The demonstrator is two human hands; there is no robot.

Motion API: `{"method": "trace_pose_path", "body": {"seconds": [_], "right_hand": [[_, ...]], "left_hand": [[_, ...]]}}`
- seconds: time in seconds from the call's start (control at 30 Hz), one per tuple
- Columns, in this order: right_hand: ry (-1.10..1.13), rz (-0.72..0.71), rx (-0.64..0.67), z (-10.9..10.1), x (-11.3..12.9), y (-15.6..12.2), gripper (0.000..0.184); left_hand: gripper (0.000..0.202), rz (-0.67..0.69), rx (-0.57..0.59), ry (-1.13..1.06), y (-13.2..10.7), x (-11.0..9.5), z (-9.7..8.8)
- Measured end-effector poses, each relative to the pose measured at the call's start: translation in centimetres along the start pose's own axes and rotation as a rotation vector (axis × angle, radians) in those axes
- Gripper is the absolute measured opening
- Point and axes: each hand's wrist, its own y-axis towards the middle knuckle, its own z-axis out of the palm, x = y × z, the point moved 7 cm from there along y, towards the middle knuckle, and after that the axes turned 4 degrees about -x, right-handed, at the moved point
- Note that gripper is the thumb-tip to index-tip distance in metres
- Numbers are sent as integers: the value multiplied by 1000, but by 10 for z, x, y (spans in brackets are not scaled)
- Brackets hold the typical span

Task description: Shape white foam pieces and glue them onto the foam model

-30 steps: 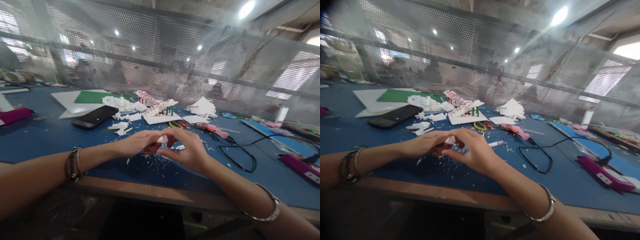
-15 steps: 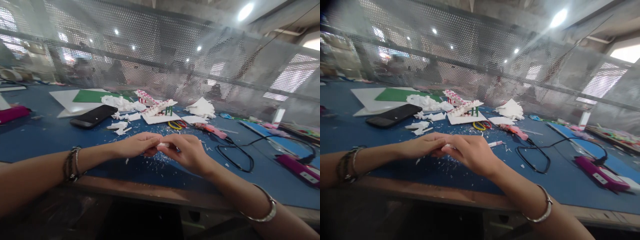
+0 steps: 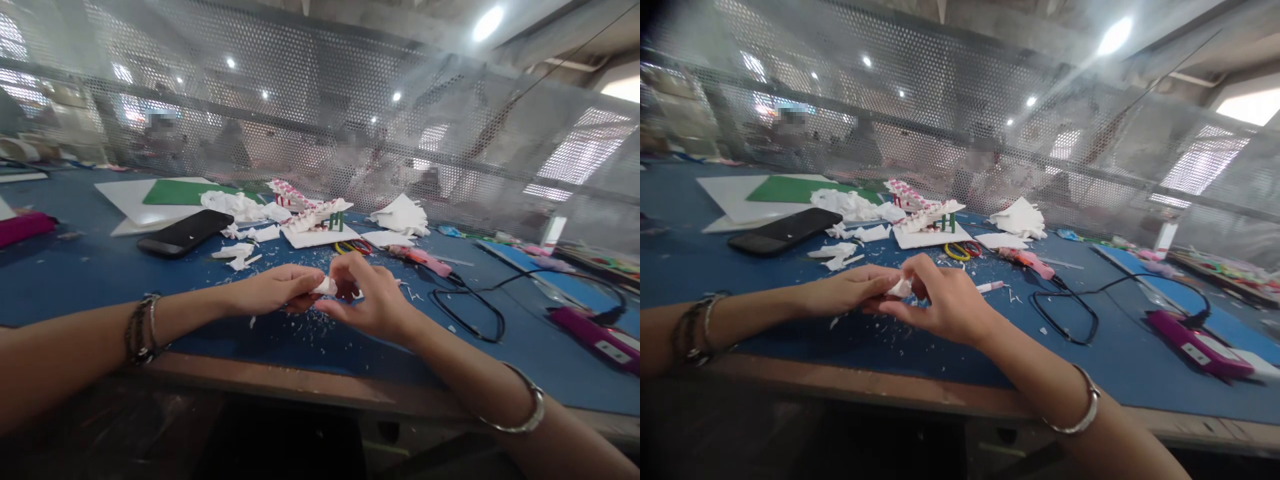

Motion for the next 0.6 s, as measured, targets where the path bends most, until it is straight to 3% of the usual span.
{"method": "trace_pose_path", "body": {"seconds": [0.2,0.4,0.6], "right_hand": [[-203,-112,44,3,6,2,38],[-220,-183,26,3,11,1,36],[-196,-79,-11,-2,4,3,38]], "left_hand": [[32,34,12,-28,1,1,2],[31,65,19,-25,1,0,1],[29,51,-10,87,0,-3,0]]}}
